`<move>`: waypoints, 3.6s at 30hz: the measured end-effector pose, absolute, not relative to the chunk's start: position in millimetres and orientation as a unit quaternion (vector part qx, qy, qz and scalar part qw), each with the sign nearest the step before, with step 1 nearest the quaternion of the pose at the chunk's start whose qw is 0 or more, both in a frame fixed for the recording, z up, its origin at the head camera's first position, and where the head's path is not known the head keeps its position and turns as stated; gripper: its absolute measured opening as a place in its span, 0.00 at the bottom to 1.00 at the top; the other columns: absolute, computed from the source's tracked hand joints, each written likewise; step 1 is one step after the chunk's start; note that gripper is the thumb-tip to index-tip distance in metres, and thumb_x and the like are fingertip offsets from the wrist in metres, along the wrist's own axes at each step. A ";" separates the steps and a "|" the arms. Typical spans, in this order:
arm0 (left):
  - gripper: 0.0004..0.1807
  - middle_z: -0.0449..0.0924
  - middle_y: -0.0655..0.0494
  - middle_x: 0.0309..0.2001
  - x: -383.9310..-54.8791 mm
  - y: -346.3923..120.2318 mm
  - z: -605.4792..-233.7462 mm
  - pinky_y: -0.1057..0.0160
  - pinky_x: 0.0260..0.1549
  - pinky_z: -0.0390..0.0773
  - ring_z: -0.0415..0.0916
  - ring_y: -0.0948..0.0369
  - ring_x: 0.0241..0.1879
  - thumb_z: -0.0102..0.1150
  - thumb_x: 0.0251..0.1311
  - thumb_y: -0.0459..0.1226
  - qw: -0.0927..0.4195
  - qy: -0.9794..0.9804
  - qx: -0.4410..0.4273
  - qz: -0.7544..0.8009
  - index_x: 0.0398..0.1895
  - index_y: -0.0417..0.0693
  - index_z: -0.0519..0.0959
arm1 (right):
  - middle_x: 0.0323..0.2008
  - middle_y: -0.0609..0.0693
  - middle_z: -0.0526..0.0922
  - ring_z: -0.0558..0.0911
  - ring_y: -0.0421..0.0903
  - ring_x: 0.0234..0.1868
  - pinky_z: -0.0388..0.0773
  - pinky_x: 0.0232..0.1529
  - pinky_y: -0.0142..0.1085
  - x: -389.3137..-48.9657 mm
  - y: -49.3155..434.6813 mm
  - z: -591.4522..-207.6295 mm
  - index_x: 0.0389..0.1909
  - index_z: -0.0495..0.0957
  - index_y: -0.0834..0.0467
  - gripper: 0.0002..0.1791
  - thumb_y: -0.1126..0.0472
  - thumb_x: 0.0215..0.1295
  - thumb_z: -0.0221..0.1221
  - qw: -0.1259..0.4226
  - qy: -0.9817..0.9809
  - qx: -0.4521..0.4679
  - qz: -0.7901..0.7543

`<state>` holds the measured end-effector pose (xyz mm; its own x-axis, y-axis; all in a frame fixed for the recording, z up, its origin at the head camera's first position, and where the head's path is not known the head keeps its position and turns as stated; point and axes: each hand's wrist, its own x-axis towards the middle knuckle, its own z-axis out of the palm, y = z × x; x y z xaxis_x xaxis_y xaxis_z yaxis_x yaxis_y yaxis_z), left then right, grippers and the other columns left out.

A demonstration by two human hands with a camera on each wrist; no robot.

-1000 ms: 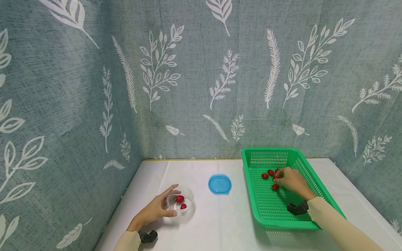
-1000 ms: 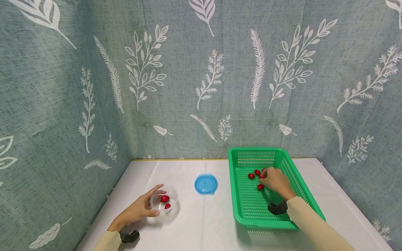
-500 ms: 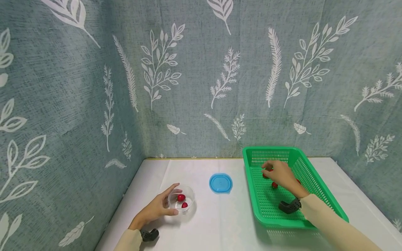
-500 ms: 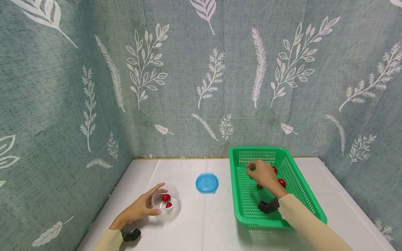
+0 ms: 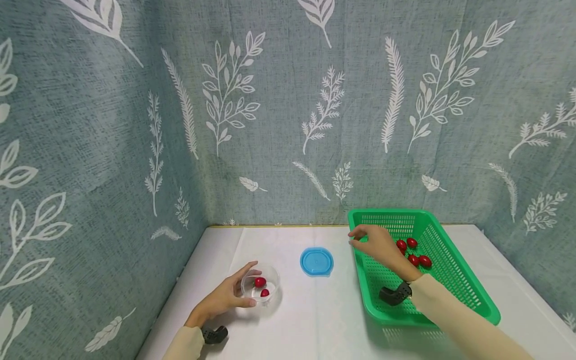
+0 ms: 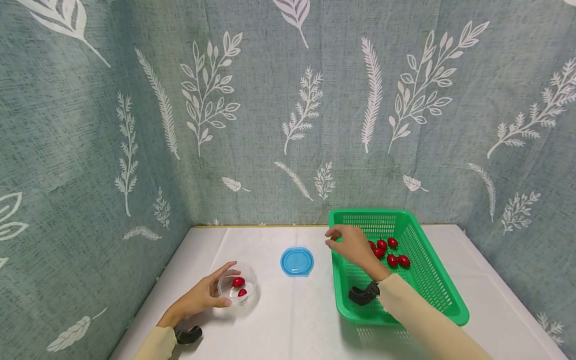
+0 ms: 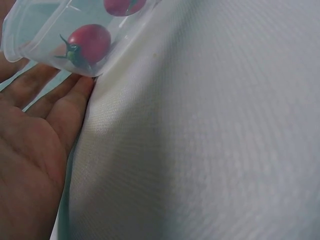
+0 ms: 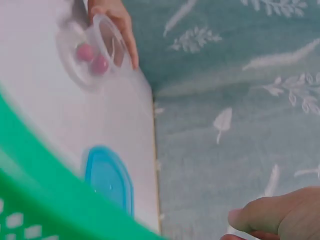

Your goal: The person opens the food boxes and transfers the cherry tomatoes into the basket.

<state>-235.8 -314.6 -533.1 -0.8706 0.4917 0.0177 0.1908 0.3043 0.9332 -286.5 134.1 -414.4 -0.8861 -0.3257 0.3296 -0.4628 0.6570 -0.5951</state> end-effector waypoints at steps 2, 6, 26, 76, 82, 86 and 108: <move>0.55 0.63 0.45 0.75 -236.3 -314.1 -533.5 0.37 0.66 0.62 0.50 0.43 0.78 0.73 0.61 0.35 0.138 0.796 0.213 0.549 0.84 0.49 0.46 | 0.36 0.49 0.88 0.84 0.52 0.40 0.76 0.34 0.43 -285.8 125.4 -413.5 0.43 0.87 0.57 0.06 0.62 0.68 0.67 0.088 -0.905 0.221 0.354; 0.55 0.63 0.47 0.75 -237.6 -313.3 -534.2 0.41 0.65 0.63 0.51 0.44 0.77 0.73 0.62 0.36 0.138 0.803 0.210 0.541 0.84 0.51 0.47 | 0.35 0.47 0.87 0.82 0.48 0.35 0.74 0.31 0.40 -281.5 105.9 -413.4 0.42 0.87 0.56 0.05 0.62 0.68 0.67 0.074 -0.902 0.231 0.356; 0.56 0.64 0.47 0.75 -238.9 -314.0 -533.8 0.32 0.67 0.59 0.49 0.44 0.78 0.74 0.61 0.37 0.140 0.803 0.205 0.542 0.84 0.51 0.47 | 0.33 0.41 0.86 0.83 0.44 0.38 0.80 0.41 0.42 -264.7 12.4 -425.8 0.42 0.87 0.51 0.06 0.60 0.64 0.70 0.013 -0.885 0.299 0.357; 0.56 0.61 0.44 0.77 -234.6 -314.7 -533.0 0.65 0.57 0.72 0.60 0.49 0.72 0.74 0.61 0.34 0.133 0.801 0.209 0.545 0.85 0.52 0.46 | 0.31 0.37 0.85 0.77 0.37 0.32 0.77 0.32 0.34 -258.4 -85.8 -471.0 0.36 0.91 0.49 0.05 0.54 0.63 0.71 -0.082 -0.922 0.340 0.168; 0.56 0.61 0.43 0.76 -233.5 -314.2 -533.1 0.65 0.58 0.72 0.59 0.46 0.73 0.74 0.61 0.34 0.135 0.795 0.217 0.550 0.84 0.49 0.45 | 0.32 0.38 0.87 0.76 0.36 0.28 0.75 0.30 0.32 -255.7 -86.1 -468.9 0.37 0.91 0.51 0.06 0.54 0.64 0.71 -0.110 -0.917 0.338 0.183; 0.57 0.61 0.46 0.77 -232.8 -313.9 -532.0 0.66 0.59 0.71 0.56 0.46 0.75 0.74 0.60 0.35 0.138 0.795 0.210 0.553 0.85 0.52 0.46 | 0.30 0.39 0.86 0.76 0.36 0.23 0.74 0.25 0.31 -255.1 -85.4 -468.8 0.36 0.91 0.53 0.05 0.56 0.64 0.71 -0.122 -0.912 0.334 0.205; 0.58 0.63 0.45 0.76 -232.9 -312.2 -530.2 0.67 0.48 0.69 0.62 0.51 0.65 0.76 0.59 0.37 0.137 0.810 0.206 0.532 0.85 0.52 0.46 | 0.26 0.38 0.85 0.76 0.36 0.26 0.75 0.31 0.31 -260.9 -84.3 -465.6 0.28 0.90 0.53 0.06 0.55 0.59 0.74 -0.166 -0.902 0.325 0.230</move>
<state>-232.9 -312.2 -530.2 -0.8776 0.4793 -0.0032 0.1879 0.3502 0.9176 -260.9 -84.3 -465.6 -0.7341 -0.6622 -0.1500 -0.5094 0.6832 -0.5232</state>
